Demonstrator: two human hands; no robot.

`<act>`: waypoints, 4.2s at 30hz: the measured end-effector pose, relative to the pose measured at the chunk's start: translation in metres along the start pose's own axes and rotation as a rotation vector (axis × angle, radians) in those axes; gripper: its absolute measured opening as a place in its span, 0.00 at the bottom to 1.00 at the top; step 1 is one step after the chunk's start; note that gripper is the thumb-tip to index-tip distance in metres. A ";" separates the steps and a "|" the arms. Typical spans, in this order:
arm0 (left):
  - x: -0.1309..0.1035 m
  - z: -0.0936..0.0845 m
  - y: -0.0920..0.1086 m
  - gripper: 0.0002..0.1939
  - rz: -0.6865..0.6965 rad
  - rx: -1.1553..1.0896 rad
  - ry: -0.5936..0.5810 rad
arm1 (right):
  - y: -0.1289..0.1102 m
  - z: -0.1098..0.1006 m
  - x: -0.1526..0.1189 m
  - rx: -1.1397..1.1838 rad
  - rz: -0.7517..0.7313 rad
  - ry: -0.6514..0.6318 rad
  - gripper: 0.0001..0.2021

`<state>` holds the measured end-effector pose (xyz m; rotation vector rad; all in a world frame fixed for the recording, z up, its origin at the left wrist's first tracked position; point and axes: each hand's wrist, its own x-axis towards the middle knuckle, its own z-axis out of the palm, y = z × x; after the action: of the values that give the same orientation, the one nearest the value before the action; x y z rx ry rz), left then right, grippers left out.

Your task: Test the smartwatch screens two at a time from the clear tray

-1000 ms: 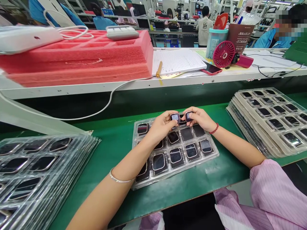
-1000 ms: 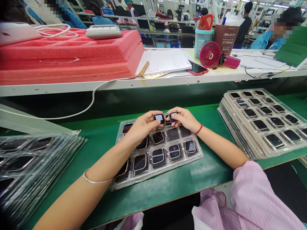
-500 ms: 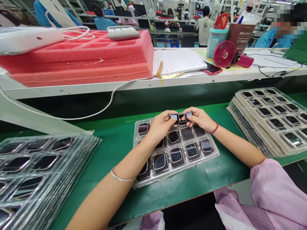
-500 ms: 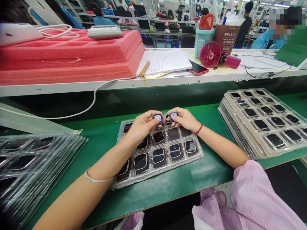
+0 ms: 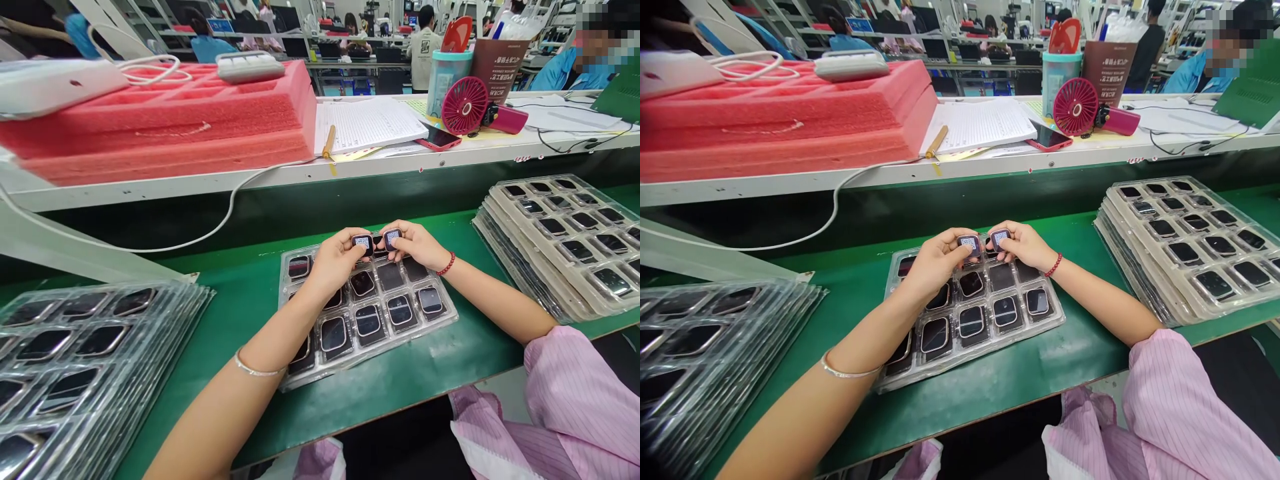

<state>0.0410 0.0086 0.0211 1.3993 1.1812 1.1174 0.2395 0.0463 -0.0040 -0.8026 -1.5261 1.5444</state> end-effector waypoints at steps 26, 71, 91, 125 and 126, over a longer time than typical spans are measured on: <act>0.000 0.001 -0.001 0.21 -0.068 0.003 0.025 | 0.002 0.000 0.002 0.034 -0.017 -0.019 0.16; 0.000 0.002 -0.006 0.15 -0.029 0.063 -0.040 | 0.004 0.000 0.000 -0.049 -0.055 -0.025 0.12; 0.003 0.002 -0.007 0.24 -0.034 -0.001 0.019 | 0.003 0.003 0.000 -0.148 -0.077 -0.067 0.18; 0.002 0.001 -0.007 0.26 -0.061 -0.022 -0.031 | 0.003 0.002 0.001 -0.052 -0.047 -0.011 0.22; 0.002 0.001 -0.008 0.26 -0.056 -0.018 -0.036 | 0.004 0.002 0.001 -0.058 -0.056 -0.018 0.22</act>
<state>0.0414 0.0109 0.0133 1.3592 1.1749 1.0571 0.2369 0.0464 -0.0074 -0.7742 -1.5995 1.4767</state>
